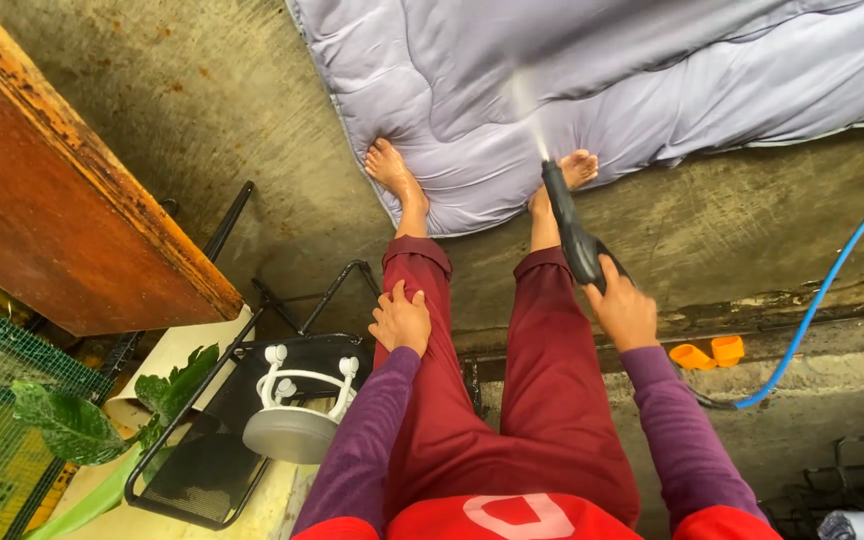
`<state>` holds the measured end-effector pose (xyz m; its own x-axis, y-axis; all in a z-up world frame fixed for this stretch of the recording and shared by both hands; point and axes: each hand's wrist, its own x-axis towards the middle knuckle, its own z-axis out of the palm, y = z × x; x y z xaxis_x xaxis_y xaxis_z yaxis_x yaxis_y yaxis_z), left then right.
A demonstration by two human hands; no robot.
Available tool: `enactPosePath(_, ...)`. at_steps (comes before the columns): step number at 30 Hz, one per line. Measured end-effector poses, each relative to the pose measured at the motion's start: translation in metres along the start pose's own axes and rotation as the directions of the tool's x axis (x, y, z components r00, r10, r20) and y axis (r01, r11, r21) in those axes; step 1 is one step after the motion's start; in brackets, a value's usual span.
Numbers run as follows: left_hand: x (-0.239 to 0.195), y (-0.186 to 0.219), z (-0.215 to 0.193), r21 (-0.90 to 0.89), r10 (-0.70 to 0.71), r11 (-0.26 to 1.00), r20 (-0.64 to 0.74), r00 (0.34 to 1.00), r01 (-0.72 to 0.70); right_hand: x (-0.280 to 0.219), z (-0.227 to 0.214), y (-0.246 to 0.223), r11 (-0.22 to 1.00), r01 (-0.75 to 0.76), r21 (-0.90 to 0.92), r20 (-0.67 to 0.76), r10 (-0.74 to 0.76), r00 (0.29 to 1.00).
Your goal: The person uses a high-pressure water spray gun to clean a large grey mattress lying on a concrete floor. They systematically spray the entire surface of the mattress, moving the nozzle back and forth to cover different sections.
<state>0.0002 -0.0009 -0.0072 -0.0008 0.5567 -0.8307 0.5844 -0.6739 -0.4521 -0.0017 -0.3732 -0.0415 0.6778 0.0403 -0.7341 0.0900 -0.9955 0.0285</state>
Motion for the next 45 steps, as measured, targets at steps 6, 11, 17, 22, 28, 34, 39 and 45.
enactPosePath(6,0.0,0.003,0.002,0.031,-0.029,0.999,0.012,1.0,0.028,0.067,-0.028,-0.017,0.994,0.055,0.095,-0.218,-0.033,0.975)
enactPosePath(11,-0.008,0.016,-0.01,0.048,-0.038,0.998,0.062,0.997,0.035,0.036,-0.042,-0.01,0.973,0.114,0.201,-0.354,-0.036,0.935)
enactPosePath(17,-0.003,0.019,0.005,0.06,-0.037,0.997,0.001,0.999,0.037,-0.034,-0.001,0.029,0.995,-0.053,0.088,0.211,0.033,0.977)
enactPosePath(22,-0.006,0.021,0.012,0.072,-0.044,0.996,-0.008,0.999,0.044,-0.004,0.003,0.029,0.999,0.048,0.017,0.082,-0.049,0.995)
enactPosePath(28,0.0,0.007,0.035,0.082,-0.05,0.995,-0.063,0.997,0.055,-0.003,-0.015,0.022,0.972,0.142,0.188,-0.252,-0.092,0.963)
enactPosePath(34,0.0,0.011,0.04,0.086,-0.071,0.993,-0.062,0.996,0.076,-0.061,0.016,0.079,0.986,-0.062,0.158,0.177,0.033,0.984)
enactPosePath(39,0.003,0.009,0.063,0.073,-0.094,0.992,-0.089,0.992,0.1,-0.059,0.03,0.124,0.997,-0.08,-0.015,0.12,0.081,0.989)
enactPosePath(45,-0.03,0.052,0.084,0.096,0.268,0.963,-0.447,0.854,-0.252,0.01,0.005,0.128,0.997,0.004,0.074,-0.129,0.006,0.992)
